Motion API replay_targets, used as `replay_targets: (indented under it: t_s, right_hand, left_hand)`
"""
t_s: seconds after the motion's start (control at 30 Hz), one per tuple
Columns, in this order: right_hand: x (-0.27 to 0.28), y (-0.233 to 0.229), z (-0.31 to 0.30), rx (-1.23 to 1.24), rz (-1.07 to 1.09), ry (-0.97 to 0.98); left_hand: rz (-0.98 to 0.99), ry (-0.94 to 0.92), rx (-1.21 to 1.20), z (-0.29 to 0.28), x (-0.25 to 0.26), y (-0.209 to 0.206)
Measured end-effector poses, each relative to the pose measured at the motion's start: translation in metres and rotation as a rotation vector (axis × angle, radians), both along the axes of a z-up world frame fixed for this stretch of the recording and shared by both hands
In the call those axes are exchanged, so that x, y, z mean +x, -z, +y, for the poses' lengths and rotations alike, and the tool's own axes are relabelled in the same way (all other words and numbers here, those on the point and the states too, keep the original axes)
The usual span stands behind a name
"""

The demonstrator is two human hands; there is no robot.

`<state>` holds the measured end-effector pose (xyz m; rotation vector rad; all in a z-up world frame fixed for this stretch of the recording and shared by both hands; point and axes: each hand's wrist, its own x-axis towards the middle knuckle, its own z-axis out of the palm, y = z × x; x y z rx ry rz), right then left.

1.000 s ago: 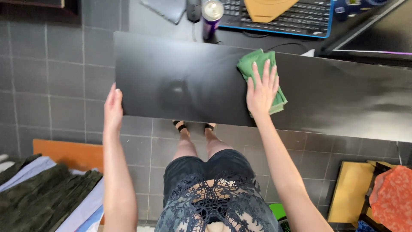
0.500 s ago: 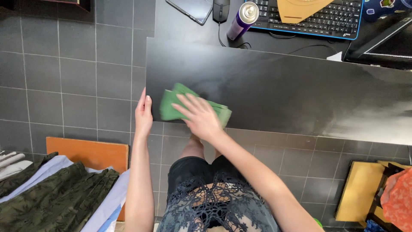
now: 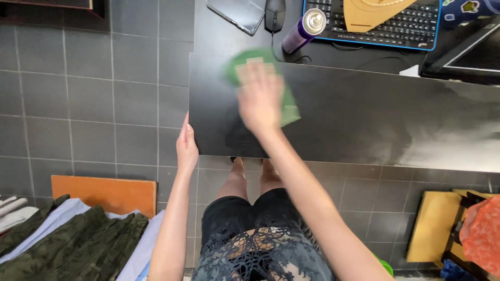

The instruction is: The person clears a desk by moving a water bottle and a cardboard jewelry display aside, then sprays a cleaning agent and wipes the black desk surface with a green cloth. The person folds the cloth and continues wiping the desk until the surface appears clean.

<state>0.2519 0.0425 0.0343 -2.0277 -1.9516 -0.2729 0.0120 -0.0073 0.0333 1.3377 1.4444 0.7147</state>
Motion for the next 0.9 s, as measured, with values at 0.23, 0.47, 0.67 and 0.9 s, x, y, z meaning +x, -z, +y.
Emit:
replay_targets:
  t_s: [0.23, 0.47, 0.67, 0.9]
  right_hand:
    - [-0.072, 0.025, -0.06, -0.12, 0.281, -0.477]
    - [-0.025, 0.035, 0.043, -0.244, 0.211, -0.464]
    - [-0.065, 0.031, 0.09, -0.19, 0.151, -0.224]
    - [-0.105, 0.011, -0.004, -0.321, 0.23, -0.395]
  left_hand:
    - [0.059, -0.034, -0.036, -0.009, -0.026, 0.088]
    - [-0.065, -0.032, -0.019, 0.003, -0.006, 0.017]
    - [-0.083, -0.06, -0.115, 0.007, 0.0, 0.009]
    - [-0.011, -0.034, -0.065, -0.005, -0.012, 0.072]
